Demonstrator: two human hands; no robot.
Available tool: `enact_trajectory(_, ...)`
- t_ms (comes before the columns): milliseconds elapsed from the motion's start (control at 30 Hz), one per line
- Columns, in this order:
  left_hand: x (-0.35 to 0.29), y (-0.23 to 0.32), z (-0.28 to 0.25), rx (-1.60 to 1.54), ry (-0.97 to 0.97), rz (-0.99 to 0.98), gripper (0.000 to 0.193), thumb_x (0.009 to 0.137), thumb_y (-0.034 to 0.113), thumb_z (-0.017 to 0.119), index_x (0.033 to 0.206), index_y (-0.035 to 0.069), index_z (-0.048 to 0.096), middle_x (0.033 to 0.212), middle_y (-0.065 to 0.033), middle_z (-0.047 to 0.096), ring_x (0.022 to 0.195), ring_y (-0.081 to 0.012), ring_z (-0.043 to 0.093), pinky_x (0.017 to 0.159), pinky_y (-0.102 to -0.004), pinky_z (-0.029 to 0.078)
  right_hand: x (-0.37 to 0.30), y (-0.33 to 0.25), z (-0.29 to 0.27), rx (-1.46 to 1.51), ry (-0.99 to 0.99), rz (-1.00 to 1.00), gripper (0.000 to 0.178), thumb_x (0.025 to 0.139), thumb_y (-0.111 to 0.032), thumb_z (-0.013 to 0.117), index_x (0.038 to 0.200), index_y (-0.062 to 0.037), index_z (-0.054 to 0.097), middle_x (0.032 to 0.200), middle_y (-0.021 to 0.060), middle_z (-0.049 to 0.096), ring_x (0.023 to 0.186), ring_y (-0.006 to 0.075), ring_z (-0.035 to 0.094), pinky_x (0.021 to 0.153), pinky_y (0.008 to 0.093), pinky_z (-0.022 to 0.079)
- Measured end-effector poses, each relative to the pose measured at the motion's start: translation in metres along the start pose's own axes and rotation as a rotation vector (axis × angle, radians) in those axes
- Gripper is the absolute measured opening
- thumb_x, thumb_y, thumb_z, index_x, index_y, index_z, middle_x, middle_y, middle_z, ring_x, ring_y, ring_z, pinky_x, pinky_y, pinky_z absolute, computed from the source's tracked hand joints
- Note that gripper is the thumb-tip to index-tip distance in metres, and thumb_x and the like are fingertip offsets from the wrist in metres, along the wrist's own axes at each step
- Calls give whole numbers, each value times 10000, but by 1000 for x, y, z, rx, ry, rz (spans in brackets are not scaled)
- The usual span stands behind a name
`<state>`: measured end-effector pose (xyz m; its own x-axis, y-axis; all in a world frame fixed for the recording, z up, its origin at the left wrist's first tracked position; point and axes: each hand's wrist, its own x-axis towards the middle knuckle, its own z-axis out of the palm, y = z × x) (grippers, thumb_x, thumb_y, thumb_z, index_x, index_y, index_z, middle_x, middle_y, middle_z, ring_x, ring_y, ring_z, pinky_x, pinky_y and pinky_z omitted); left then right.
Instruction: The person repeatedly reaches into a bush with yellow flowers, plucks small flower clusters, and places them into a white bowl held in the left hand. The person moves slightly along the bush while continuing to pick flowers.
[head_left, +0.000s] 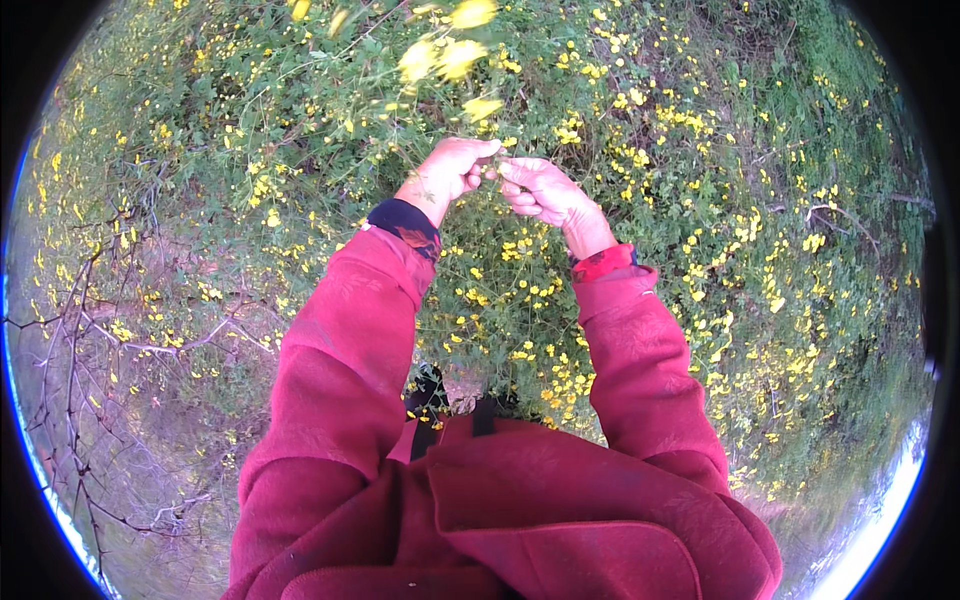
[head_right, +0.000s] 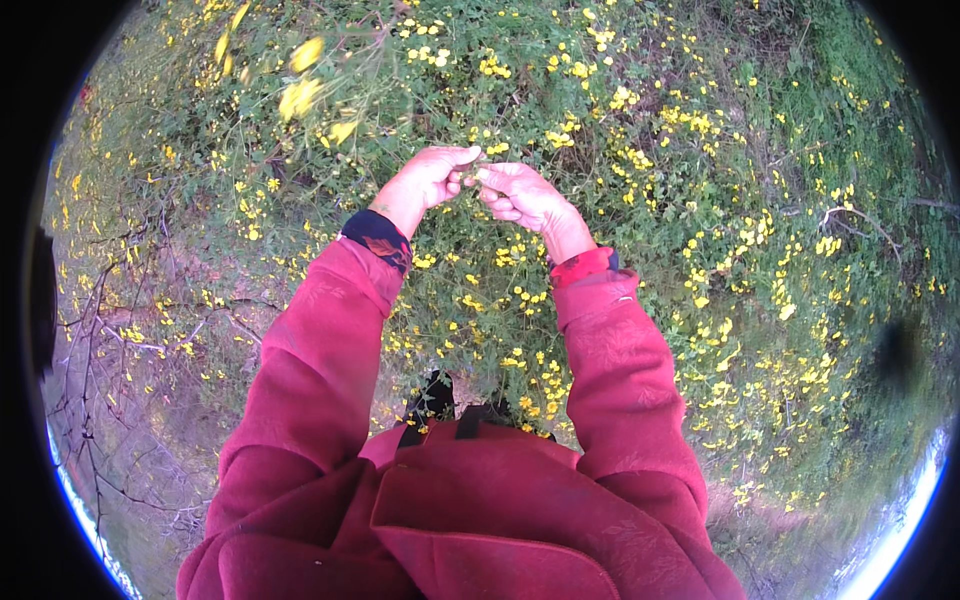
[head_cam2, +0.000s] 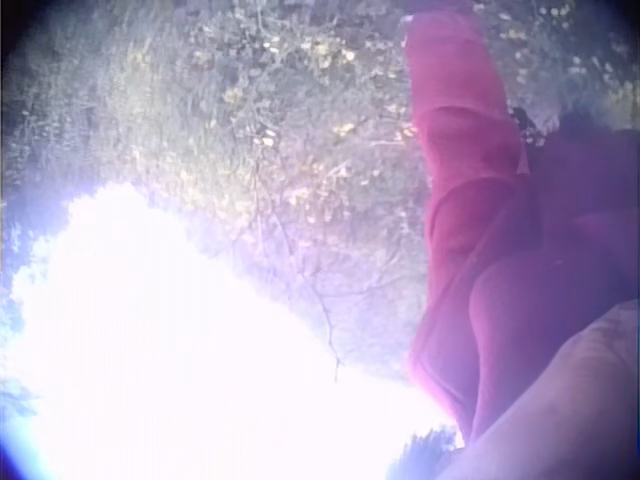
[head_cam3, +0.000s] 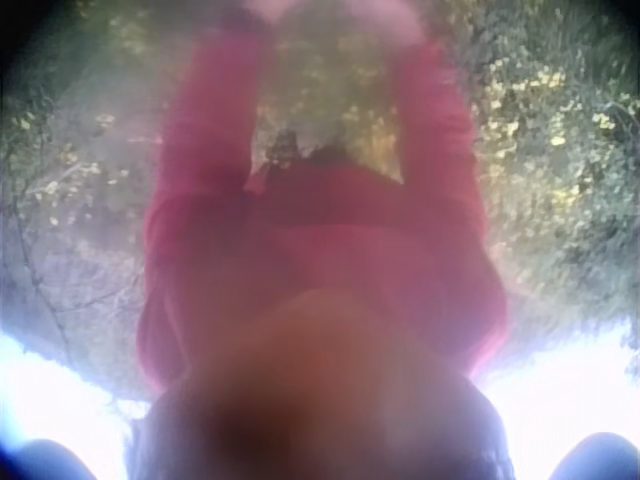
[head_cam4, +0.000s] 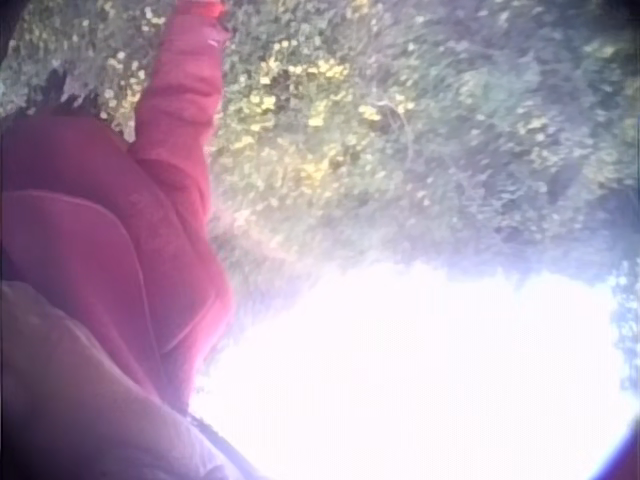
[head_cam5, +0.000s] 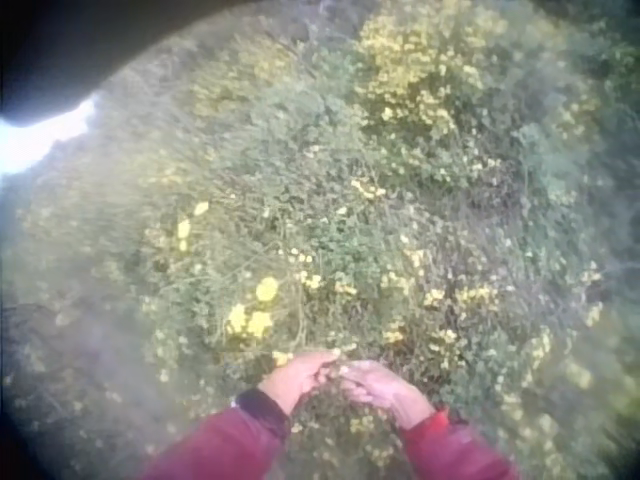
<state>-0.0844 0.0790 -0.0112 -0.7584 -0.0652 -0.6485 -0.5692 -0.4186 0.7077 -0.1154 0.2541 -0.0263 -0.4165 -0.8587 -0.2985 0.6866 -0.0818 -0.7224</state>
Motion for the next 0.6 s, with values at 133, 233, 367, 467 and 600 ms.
enact_trajectory(133, -8, -5, -6, 123, 22, 42, 116, 782, 159, 661, 832, 58, 634, 605, 40, 530, 429, -41, 389, 381, -171, 328, -16, 5, -4, 39, 230, -29, 362, 914, -305, 455, 1045, 28, 512, 623, -7, 423, 436, 52, 290, 373, 176, 249)
enact_trajectory(233, -20, -10, -7, 170, 41, 69, 149, 750, 173, 698, 830, 61, 641, 595, 55, 519, 421, -41, 373, 389, -173, 311, -21, 12, 4, 53, 255, 69, 546, 890, -472, 402, 1040, 42, 509, 629, 0, 423, 424, 47, 272, 361, 179, 236)
enact_trajectory(367, -29, -18, -4, 253, 122, 133, 203, 722, 192, 725, 853, 55, 651, 574, 52, 522, 405, -41, 353, 373, -180, 292, -18, 22, 26, 63, 149, 205, 759, 806, -682, 299, 978, 27, 510, 617, -4, 414, 413, 39, 270, 337, 175, 206)
enact_trajectory(467, -31, -24, 1, 302, 183, 180, 226, 726, 183, 716, 891, 40, 655, 613, 20, 577, 395, -42, 350, 363, -183, 286, -18, 31, 41, 152, 65, 165, 616, 810, -657, 342, 933, -68, 473, 732, 23, 471, 418, 30, 296, 320, 151, 220)
enact_trajectory(600, -34, -29, 4, 351, 159, 201, 170, 748, 166, 687, 862, 45, 655, 643, 5, 604, 409, -40, 373, 364, -188, 286, -24, 40, 48, 199, 141, 81, 436, 856, -469, 487, 864, -32, 489, 662, 18, 440, 416, 44, 302, 334, 166, 234)
